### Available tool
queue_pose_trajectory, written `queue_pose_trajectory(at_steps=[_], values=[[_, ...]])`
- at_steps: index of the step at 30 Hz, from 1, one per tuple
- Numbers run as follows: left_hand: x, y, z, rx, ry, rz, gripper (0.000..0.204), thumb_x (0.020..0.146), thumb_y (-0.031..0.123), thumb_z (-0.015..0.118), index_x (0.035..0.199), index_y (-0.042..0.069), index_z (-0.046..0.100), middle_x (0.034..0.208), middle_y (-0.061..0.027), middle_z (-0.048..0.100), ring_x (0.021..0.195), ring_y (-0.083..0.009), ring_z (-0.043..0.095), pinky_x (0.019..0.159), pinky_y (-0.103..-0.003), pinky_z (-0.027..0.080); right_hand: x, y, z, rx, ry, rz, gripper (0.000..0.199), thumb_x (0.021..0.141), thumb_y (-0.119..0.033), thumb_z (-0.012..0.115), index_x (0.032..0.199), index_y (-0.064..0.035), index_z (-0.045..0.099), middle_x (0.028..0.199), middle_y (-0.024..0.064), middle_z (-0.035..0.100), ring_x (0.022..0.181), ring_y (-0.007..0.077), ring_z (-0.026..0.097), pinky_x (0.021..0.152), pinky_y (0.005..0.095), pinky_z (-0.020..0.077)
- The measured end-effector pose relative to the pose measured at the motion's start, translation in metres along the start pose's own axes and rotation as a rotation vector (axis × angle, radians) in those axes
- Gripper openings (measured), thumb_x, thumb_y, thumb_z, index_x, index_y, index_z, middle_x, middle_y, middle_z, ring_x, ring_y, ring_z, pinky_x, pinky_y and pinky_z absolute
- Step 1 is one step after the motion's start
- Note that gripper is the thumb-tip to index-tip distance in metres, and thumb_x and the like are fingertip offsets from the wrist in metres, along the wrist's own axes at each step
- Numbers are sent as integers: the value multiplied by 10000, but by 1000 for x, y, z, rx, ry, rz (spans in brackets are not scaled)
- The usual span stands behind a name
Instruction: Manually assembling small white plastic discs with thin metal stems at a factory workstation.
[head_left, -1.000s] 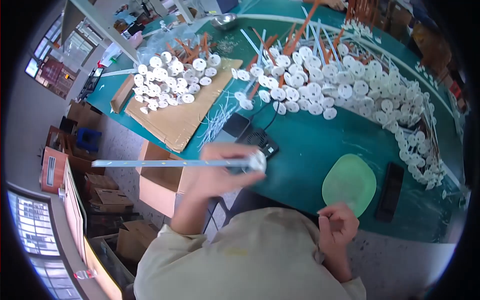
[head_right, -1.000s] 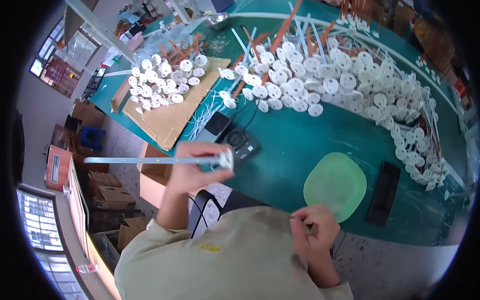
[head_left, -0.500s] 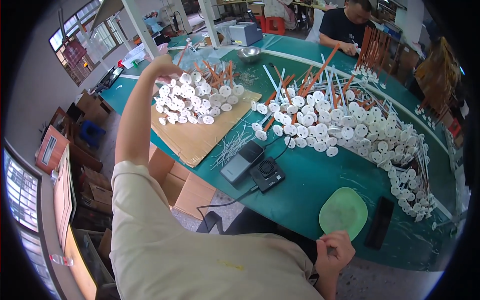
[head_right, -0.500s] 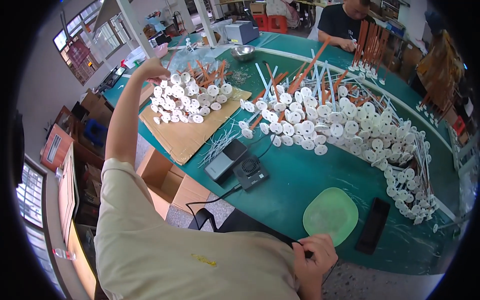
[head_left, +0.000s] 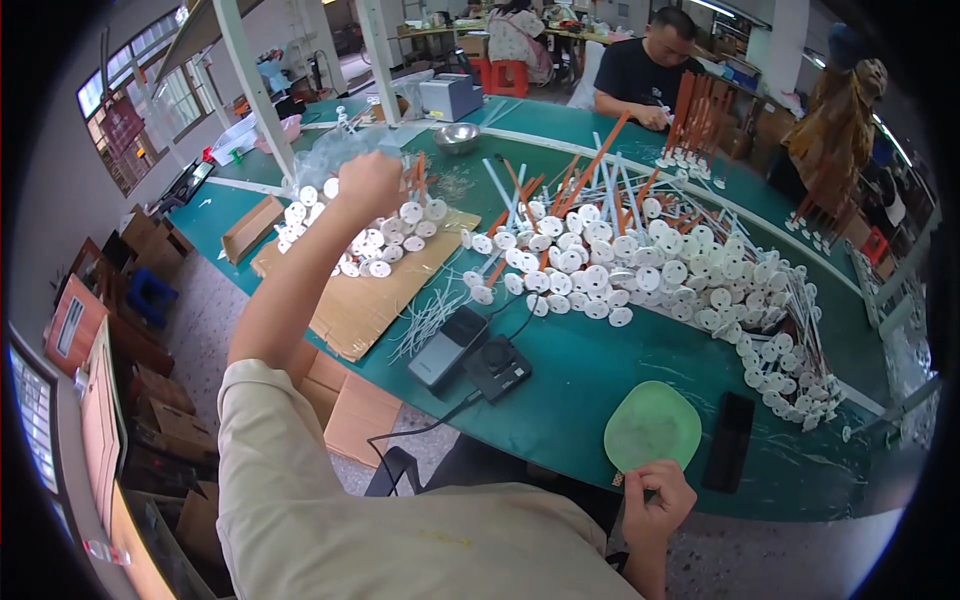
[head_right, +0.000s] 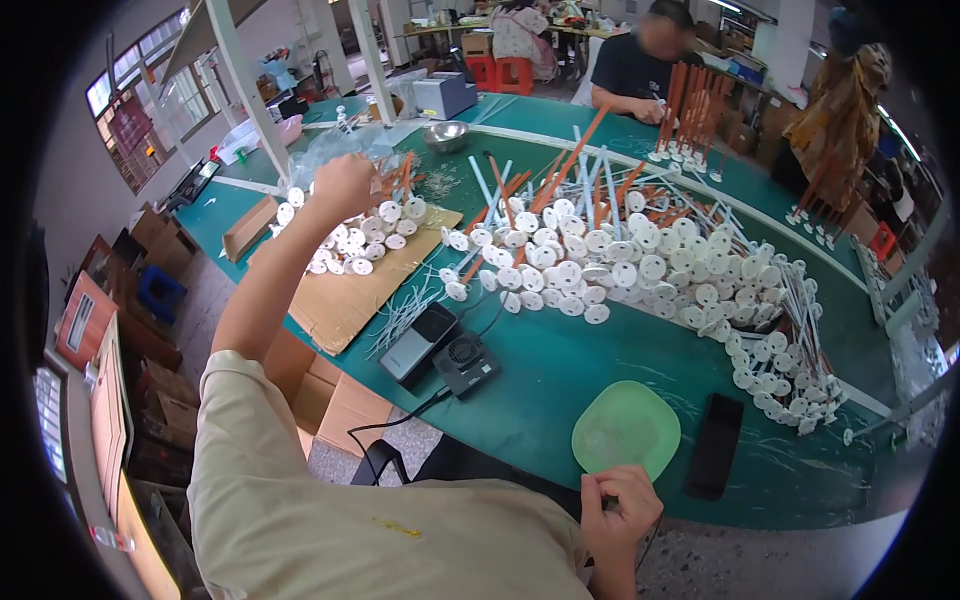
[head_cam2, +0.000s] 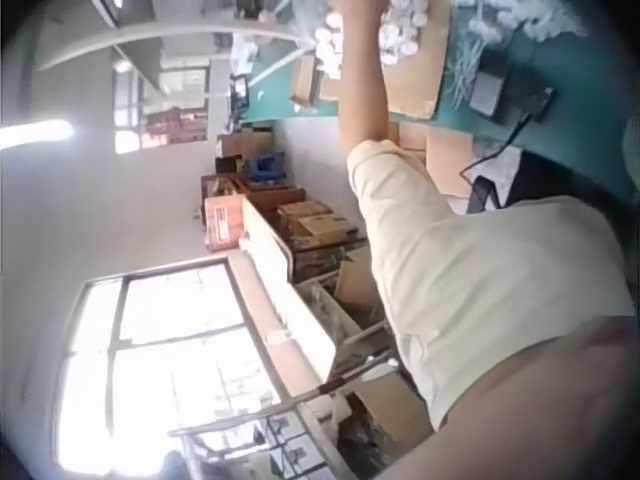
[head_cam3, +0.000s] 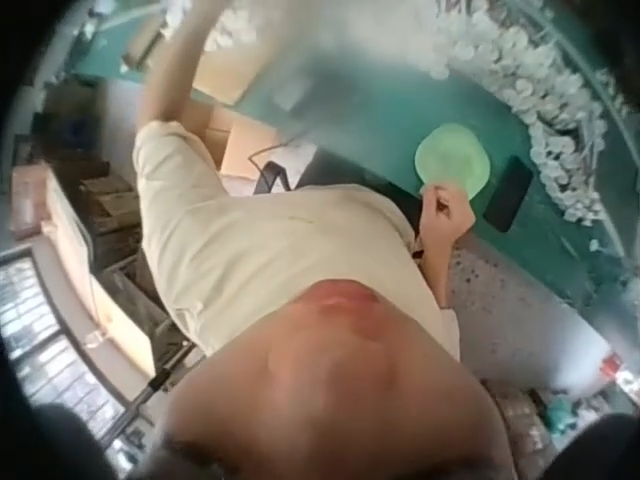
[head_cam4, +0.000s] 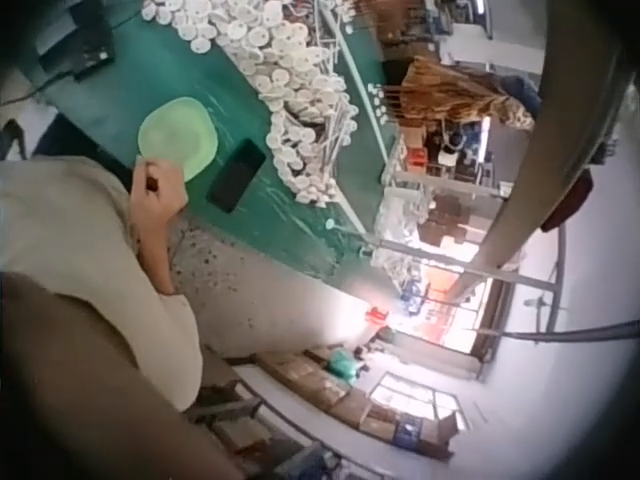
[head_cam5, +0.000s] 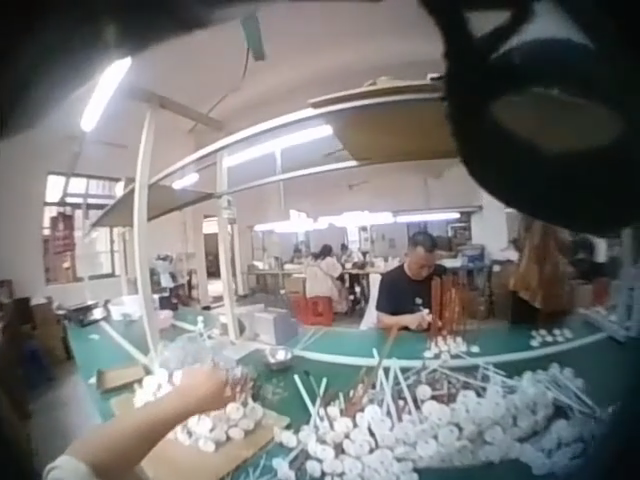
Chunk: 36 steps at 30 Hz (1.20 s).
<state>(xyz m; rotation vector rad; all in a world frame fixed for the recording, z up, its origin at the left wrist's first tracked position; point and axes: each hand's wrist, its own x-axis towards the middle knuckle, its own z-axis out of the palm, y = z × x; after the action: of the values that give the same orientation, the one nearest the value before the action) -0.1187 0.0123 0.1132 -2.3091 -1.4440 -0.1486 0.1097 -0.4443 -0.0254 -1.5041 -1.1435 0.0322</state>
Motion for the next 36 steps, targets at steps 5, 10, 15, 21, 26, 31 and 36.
queue_pose_trajectory(at_steps=[5,10,15,21,26,31,36], values=[[-17,-2,30,91,155,167,343,779,350,722,1022,106,720,927,-171,722,872,-360,717,774,-467,587,-1,0,-3,-6,11,-63,181,748,102,689,674,-2,560,718,104,651,669,213,603,632,290,453],[19,26,27,-73,-22,119,263,845,278,649,991,70,716,901,-186,715,852,-374,710,754,-476,582,-4,17,-11,-25,74,-20,132,777,74,687,710,8,593,728,106,664,677,213,619,634,287,463],[33,115,31,-254,-15,346,503,819,183,597,1321,163,565,939,-215,695,902,-410,677,809,-532,548,-2,14,-16,-115,116,-29,114,782,65,689,724,13,604,733,111,668,679,218,626,636,289,471],[63,177,98,-769,4,749,529,780,161,585,1305,100,552,866,-253,681,837,-450,664,789,-534,530,-6,-2,-17,-160,119,-175,145,739,50,735,712,-15,608,703,118,657,633,270,636,585,327,486],[67,176,120,-732,2,635,646,701,216,623,1334,105,561,905,-239,697,856,-411,688,802,-482,553,-22,12,-20,-202,191,-171,167,717,36,771,705,-25,616,691,109,658,620,276,640,572,337,491],[57,190,109,-804,-39,473,493,670,337,727,1086,75,746,893,-223,715,864,-364,708,822,-429,559,-18,20,-24,-236,163,-130,140,719,4,787,699,-31,653,676,90,663,617,251,656,559,321,501],[43,170,77,-789,33,450,462,665,347,769,1035,70,756,932,-195,725,885,-352,708,842,-417,553,-11,20,-25,-238,179,-161,129,728,-6,788,704,-40,667,679,74,674,616,229,663,554,305,502]])
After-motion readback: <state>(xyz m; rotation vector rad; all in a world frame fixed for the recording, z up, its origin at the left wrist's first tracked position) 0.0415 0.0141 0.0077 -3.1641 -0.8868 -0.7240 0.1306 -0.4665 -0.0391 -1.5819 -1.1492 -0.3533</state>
